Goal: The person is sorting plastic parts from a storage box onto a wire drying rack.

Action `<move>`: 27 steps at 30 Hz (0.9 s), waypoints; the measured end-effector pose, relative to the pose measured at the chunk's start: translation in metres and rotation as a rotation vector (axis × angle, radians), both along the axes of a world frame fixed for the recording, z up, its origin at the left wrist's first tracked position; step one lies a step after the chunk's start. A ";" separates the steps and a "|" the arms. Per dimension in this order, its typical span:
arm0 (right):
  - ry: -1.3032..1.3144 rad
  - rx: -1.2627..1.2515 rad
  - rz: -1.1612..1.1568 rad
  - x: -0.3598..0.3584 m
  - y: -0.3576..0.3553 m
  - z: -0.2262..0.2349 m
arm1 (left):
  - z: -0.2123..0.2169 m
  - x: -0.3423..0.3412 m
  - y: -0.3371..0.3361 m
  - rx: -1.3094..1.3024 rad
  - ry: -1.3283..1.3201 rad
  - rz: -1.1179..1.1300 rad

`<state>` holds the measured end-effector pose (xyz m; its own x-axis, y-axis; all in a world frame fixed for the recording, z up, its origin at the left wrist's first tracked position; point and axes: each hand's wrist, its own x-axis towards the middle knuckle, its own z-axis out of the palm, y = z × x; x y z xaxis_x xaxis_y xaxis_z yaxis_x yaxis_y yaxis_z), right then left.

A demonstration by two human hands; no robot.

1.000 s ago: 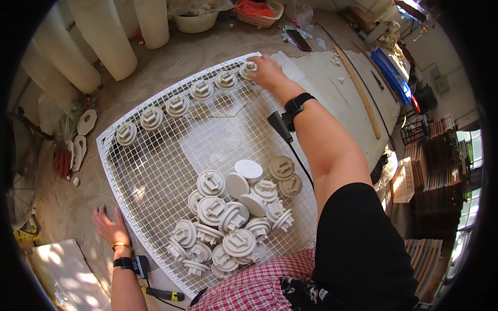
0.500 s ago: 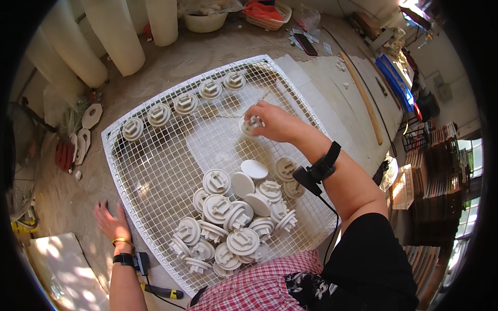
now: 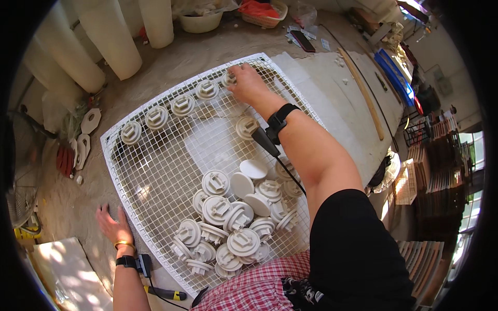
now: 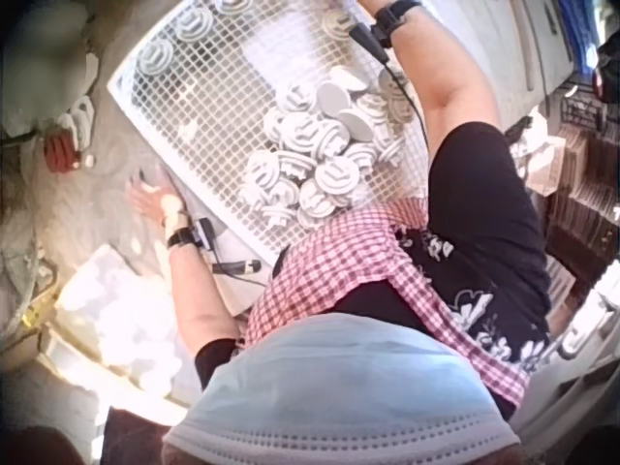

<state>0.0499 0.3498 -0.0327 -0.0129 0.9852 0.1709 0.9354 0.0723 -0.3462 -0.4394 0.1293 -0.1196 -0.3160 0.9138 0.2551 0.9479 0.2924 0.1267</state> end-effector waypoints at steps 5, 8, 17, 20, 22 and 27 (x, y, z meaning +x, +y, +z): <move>-0.069 0.005 -0.079 0.021 0.008 0.001 | 0.001 0.003 0.003 -0.026 -0.015 0.020; -0.091 0.001 -0.081 0.023 0.010 0.002 | 0.001 0.000 0.001 -0.015 -0.013 0.022; -0.029 0.036 0.201 -0.048 -0.009 0.020 | 0.004 0.003 0.002 -0.042 0.026 0.032; -0.033 0.029 0.245 -0.050 -0.004 0.003 | 0.003 0.004 0.002 -0.038 0.025 0.033; -0.024 0.042 0.244 -0.050 0.000 0.002 | 0.002 0.002 0.001 -0.026 0.027 0.030; -0.053 0.049 0.081 -0.041 0.000 0.001 | 0.003 0.002 0.001 -0.027 0.009 0.023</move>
<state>0.0089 0.3493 -0.0312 -0.1026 0.9711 0.2157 0.9427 0.1641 -0.2904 -0.4376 0.1304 -0.1162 -0.3344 0.9130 0.2336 0.9421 0.3169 0.1098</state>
